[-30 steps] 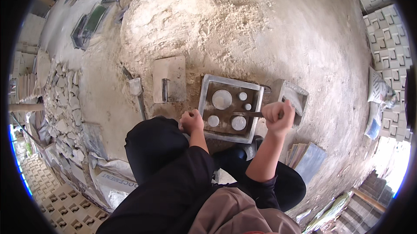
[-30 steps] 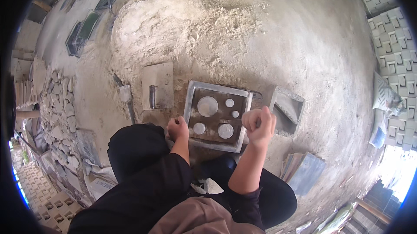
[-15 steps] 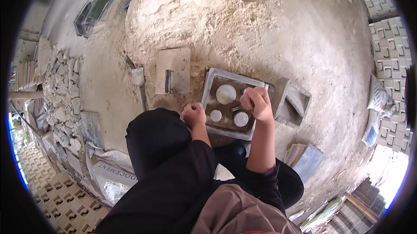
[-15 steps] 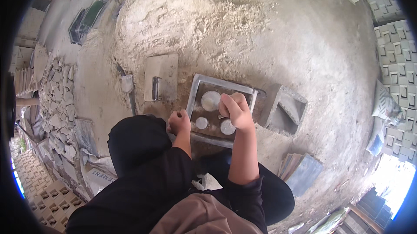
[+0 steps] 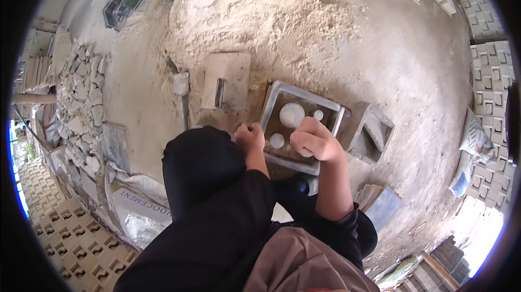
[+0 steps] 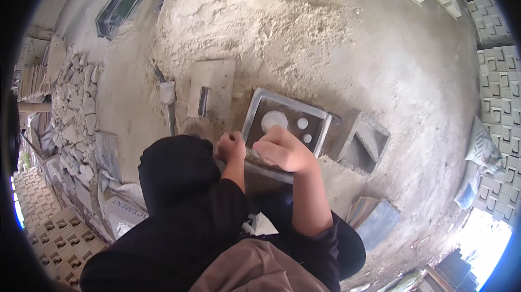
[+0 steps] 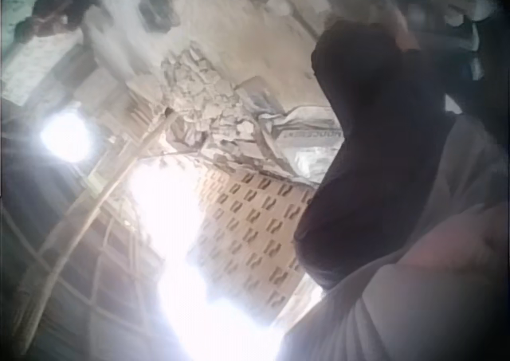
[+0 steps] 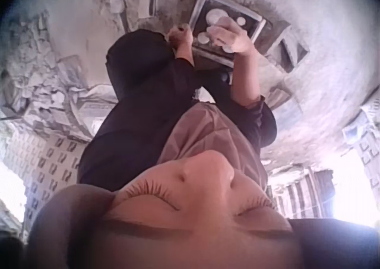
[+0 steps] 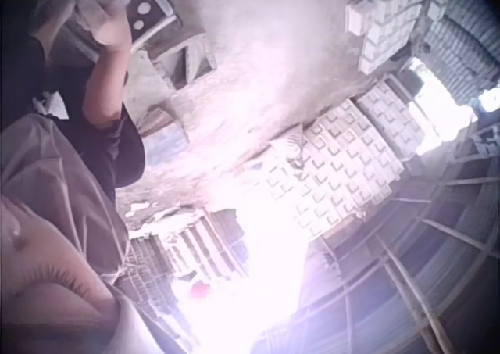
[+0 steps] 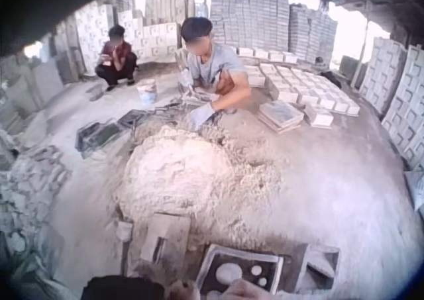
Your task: The person cleans and levels material inside a square tile mold using a small metal scraper.
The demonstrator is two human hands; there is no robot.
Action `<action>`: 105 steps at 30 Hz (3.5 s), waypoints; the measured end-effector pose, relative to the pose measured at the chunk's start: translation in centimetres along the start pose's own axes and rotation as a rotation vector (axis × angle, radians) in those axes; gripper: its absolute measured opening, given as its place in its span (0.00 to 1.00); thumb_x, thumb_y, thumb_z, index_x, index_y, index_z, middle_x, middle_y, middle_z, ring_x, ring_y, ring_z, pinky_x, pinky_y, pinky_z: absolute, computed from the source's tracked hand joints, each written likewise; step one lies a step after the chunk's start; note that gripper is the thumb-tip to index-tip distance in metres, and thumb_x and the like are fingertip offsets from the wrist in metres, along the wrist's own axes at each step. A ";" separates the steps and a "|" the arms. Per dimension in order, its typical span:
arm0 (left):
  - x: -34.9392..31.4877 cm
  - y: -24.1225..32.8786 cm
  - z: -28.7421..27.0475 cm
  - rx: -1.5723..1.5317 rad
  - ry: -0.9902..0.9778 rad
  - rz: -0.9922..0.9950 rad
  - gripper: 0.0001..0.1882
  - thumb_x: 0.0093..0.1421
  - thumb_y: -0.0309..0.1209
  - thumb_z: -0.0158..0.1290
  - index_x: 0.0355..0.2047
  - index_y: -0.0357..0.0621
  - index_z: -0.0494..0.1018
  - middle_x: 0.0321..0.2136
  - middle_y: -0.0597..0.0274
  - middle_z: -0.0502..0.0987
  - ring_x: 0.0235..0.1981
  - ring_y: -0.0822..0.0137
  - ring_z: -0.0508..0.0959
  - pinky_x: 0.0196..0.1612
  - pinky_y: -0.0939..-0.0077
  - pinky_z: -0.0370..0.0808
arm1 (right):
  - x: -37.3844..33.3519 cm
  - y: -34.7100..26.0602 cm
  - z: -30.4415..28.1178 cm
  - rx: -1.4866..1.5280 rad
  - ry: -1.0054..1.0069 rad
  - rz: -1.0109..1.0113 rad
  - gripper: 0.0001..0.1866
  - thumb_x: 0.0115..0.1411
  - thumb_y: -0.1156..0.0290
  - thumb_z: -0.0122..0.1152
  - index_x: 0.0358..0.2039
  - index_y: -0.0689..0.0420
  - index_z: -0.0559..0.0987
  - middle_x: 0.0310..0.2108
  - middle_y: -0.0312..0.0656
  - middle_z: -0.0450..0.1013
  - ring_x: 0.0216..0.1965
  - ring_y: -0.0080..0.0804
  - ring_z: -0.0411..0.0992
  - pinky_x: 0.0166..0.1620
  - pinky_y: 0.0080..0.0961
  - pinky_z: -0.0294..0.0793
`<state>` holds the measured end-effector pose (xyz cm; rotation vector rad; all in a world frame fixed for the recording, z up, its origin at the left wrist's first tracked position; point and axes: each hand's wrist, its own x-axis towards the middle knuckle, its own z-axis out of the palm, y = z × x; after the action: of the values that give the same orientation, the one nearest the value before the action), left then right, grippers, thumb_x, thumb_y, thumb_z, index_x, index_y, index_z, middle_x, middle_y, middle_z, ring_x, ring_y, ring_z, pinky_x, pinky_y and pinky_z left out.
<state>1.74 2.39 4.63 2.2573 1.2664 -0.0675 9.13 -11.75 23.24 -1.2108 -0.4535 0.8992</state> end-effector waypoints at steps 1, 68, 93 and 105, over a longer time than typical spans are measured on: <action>-0.5 0.5 0.6 -0.049 -0.018 0.028 0.16 0.45 0.44 0.45 0.18 0.44 0.72 0.23 0.59 0.76 0.30 0.55 0.75 0.39 0.57 0.61 | -0.1 1.4 -0.3 0.016 0.036 0.050 0.20 0.53 0.74 0.43 0.05 0.58 0.56 0.05 0.32 0.51 0.09 0.20 0.45 0.15 0.23 0.44; -0.4 0.2 0.8 -0.070 -0.038 -0.017 0.15 0.45 0.42 0.46 0.18 0.43 0.71 0.21 0.56 0.75 0.29 0.53 0.74 0.39 0.55 0.63 | -8.5 3.7 0.4 0.096 1.393 -0.695 0.17 0.51 0.71 0.36 0.07 0.56 0.54 0.07 0.36 0.50 0.10 0.21 0.46 0.14 0.21 0.43; -0.2 0.6 -0.6 -0.062 -0.174 -0.034 0.19 0.49 0.45 0.42 0.25 0.43 0.74 0.26 0.54 0.77 0.33 0.51 0.75 0.45 0.53 0.61 | -10.7 5.0 7.4 0.091 1.513 -0.666 0.16 0.59 0.69 0.35 0.14 0.55 0.56 0.18 0.36 0.55 0.24 0.25 0.51 0.40 0.27 0.58; -0.1 0.7 -0.5 -0.027 -0.227 0.006 0.21 0.51 0.45 0.38 0.29 0.43 0.74 0.30 0.51 0.76 0.37 0.51 0.74 0.46 0.51 0.61 | -11.2 6.1 10.9 -0.044 1.327 -0.638 0.08 0.54 0.66 0.44 0.26 0.55 0.59 0.28 0.38 0.56 0.33 0.26 0.56 0.47 0.28 0.56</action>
<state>2.08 2.26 5.40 2.1601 1.1328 -0.2943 -7.54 -13.57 22.74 -1.3171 0.2383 -0.5219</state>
